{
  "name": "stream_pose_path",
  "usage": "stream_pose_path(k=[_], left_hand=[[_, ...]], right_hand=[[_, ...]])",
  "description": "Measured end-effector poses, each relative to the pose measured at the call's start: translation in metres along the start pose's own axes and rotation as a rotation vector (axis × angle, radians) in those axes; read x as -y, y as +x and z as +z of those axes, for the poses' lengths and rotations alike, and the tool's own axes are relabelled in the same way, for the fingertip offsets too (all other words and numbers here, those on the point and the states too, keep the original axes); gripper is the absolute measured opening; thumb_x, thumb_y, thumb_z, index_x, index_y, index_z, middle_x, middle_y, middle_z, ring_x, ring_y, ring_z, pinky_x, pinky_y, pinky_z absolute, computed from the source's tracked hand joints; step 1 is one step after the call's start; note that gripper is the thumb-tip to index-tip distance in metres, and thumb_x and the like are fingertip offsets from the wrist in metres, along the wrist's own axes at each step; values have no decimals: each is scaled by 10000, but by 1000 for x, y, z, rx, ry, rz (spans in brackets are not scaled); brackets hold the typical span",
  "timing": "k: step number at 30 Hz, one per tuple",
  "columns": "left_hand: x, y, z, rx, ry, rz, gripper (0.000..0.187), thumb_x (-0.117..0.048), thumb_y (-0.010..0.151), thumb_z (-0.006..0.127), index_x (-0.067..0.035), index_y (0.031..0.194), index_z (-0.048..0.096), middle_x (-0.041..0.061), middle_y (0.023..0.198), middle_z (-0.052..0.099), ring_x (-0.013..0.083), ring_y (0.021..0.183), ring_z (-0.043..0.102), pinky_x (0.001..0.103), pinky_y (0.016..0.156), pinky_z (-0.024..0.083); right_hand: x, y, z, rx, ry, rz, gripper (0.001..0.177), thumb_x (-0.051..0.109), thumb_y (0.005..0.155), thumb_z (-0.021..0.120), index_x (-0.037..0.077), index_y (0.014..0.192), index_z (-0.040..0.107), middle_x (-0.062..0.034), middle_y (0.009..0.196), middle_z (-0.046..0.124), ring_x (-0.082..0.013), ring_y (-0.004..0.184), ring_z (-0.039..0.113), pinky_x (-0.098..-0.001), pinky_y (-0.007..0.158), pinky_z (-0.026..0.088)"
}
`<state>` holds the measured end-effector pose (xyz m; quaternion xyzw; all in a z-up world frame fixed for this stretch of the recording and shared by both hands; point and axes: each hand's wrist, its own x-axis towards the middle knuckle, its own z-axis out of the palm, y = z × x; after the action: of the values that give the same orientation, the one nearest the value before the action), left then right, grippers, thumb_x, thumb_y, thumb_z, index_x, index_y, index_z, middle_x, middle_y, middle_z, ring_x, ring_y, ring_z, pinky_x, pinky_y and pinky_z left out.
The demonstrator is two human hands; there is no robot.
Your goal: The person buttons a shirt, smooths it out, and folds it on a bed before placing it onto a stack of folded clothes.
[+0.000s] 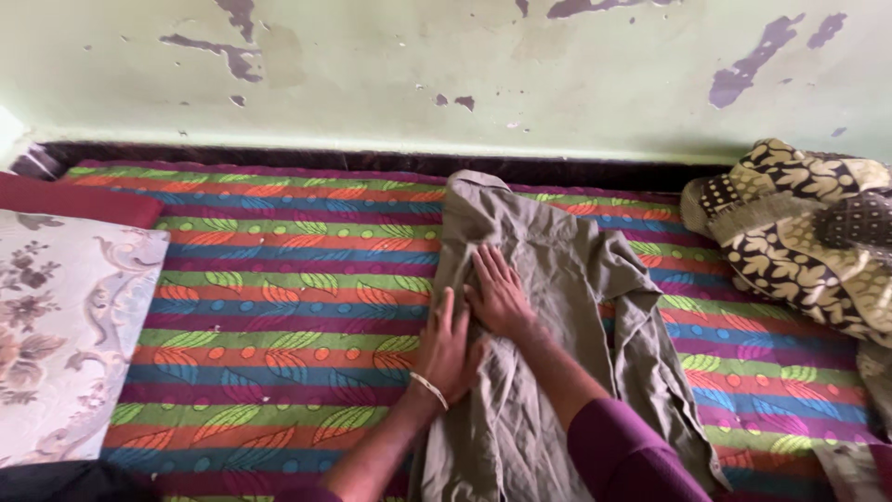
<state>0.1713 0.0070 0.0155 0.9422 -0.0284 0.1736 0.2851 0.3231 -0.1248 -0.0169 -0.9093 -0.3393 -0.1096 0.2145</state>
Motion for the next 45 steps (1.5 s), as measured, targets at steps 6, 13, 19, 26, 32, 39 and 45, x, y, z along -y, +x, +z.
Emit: stream_pose_path(k=[6,13,19,26,32,39,45], left_hand=[[-22,-51,-19,192,188,287,713,-532,1024,466,-12,1510,439,161,1604,358,354,1537,236,653,1188,164],[-25,-58,-21,200,235,238,792,-622,1009,449,-18,1518,405,160,1607,362,371,1546,224,652,1213,144],[-26,-66,7,249,260,51,801,-541,919,548,-65,1532,348,191,1610,291,388,1514,176,639,1179,100],[-42,-119,6,107,315,68,833,-462,899,602,15,1516,309,213,1624,264,367,1513,189,602,1191,109],[-91,-147,-39,461,392,-162,894,-368,883,615,10,1581,203,210,1669,169,335,1552,114,546,1228,75],[-98,-175,-37,141,253,-95,877,-512,938,591,66,1515,270,265,1577,290,383,1495,266,572,1218,165],[-110,-146,-27,35,295,-56,627,-458,918,618,-42,1374,507,290,1515,389,416,1394,383,611,1150,242]], right_hand=[[8,6,-20,248,-41,121,804,509,956,574,90,1573,276,-163,1665,213,-353,1536,170,-595,1171,187],[55,-29,-37,78,-42,145,667,325,814,661,95,1427,529,-174,1577,396,-359,1509,296,-561,1185,269],[94,-109,-38,-79,163,86,461,341,1010,567,25,1339,633,-220,1489,535,-383,1442,411,-536,1185,281],[116,-176,-56,-53,362,182,477,353,1001,585,6,1325,635,-220,1471,554,-357,1444,441,-473,1180,300],[132,-248,-65,-127,291,88,505,302,983,609,-29,1364,589,-247,1472,554,-367,1436,445,-491,1182,303],[127,-264,-137,75,334,288,288,289,997,635,43,1130,705,-195,1169,722,-361,1150,668,-461,1000,516],[57,-282,-210,-541,-154,312,120,103,753,679,85,841,759,-163,917,725,-359,926,655,-472,850,499]])
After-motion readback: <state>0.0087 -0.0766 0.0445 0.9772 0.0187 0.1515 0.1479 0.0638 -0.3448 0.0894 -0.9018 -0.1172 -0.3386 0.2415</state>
